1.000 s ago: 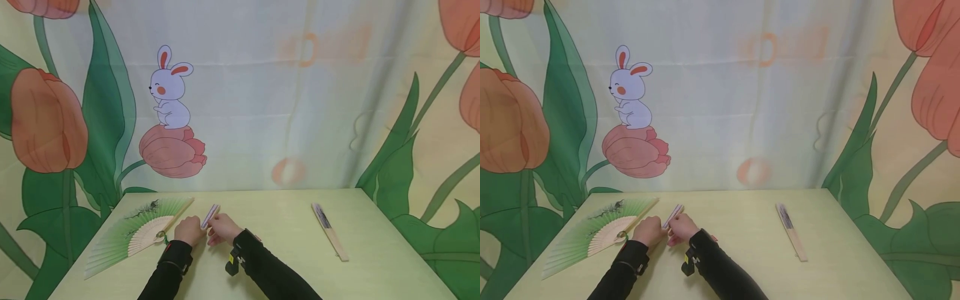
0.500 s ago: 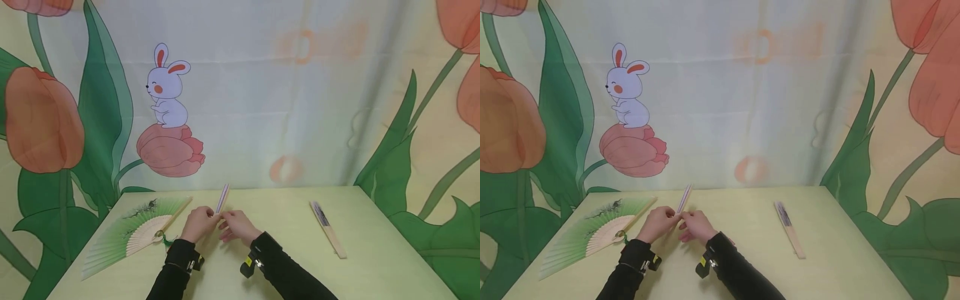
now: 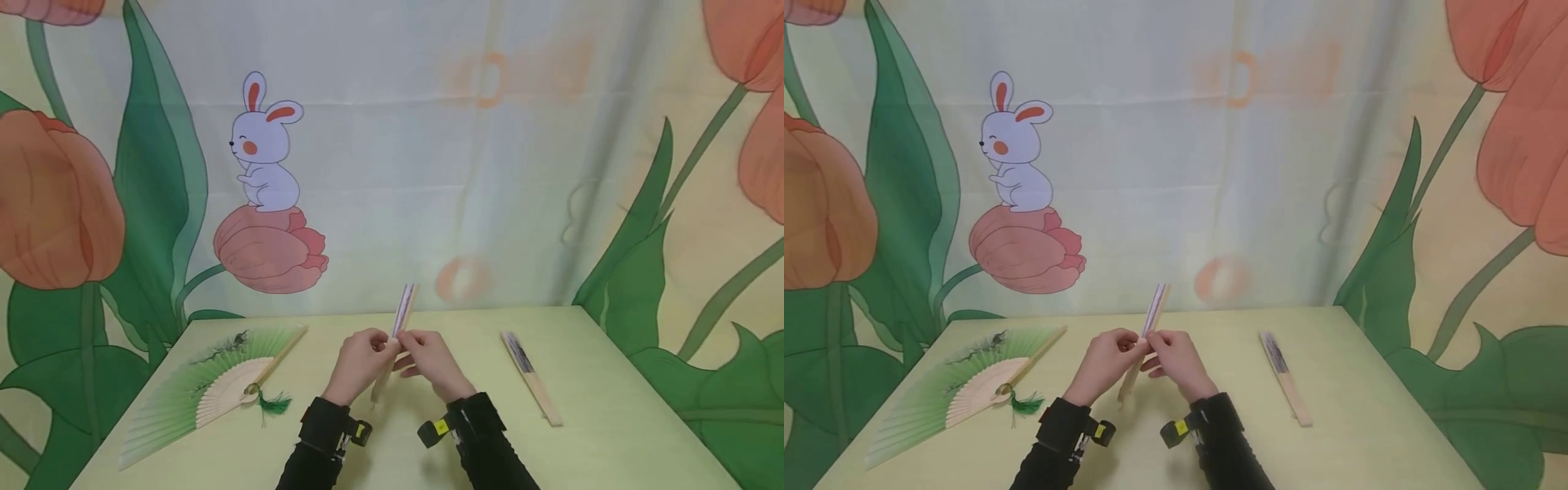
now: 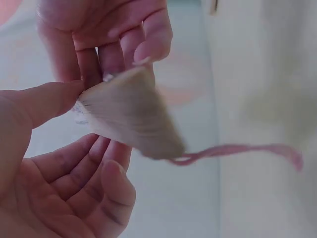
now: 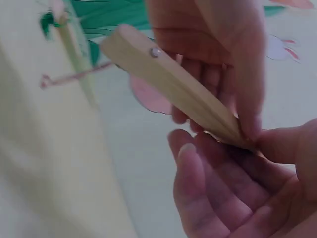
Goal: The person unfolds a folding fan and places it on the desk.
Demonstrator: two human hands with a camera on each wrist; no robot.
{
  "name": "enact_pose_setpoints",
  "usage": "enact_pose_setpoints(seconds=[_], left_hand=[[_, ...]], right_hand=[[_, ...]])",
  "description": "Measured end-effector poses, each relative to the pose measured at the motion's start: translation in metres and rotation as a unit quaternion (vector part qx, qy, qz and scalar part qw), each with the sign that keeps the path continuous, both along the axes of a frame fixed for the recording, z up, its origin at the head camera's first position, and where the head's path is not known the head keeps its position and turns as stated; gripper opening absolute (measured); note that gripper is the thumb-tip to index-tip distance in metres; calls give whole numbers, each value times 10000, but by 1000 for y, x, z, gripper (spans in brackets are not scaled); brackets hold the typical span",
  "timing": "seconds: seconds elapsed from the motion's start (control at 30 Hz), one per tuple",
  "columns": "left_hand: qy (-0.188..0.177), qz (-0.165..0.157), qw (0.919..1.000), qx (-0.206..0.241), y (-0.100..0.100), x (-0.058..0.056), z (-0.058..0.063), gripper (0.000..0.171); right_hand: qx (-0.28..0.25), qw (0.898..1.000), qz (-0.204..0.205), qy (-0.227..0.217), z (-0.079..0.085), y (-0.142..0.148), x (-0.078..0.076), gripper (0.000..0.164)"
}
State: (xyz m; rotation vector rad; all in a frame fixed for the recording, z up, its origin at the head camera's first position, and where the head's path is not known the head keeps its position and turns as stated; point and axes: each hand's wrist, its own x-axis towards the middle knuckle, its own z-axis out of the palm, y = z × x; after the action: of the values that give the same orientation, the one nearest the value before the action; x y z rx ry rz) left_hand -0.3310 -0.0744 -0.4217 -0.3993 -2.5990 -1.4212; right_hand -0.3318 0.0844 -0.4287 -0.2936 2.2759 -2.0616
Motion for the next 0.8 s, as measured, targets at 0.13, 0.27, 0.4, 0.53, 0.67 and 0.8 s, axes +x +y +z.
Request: enact_pose_setpoints(seconds=[0.13, 0.27, 0.4, 0.53, 0.67, 0.8], left_hand=[[34, -214, 9989, 418, 14, 1, 5, 32], [-82, -439, 9938, 1022, 24, -2, 11, 26], [-37, -585, 9890, 1359, 28, -7, 19, 24], [-27, -675, 9868, 1471, 29, -8, 26, 23], [-100, -711, 9849, 1574, 31, -4, 28, 21], [-114, -767, 9835, 1632, 32, 5, 26, 22]], right_hand=[[103, 9993, -273, 221, 12, 19, 0, 31], [176, 9978, -465, 436, 27, 31, 1, 27], [175, 9971, -502, 539, 40, 34, 5, 25], [325, 9952, -616, 681, 49, 36, 10, 22], [426, 9941, -643, 765, 52, 41, 15, 22], [495, 9934, -668, 791, 52, 45, 21, 20]])
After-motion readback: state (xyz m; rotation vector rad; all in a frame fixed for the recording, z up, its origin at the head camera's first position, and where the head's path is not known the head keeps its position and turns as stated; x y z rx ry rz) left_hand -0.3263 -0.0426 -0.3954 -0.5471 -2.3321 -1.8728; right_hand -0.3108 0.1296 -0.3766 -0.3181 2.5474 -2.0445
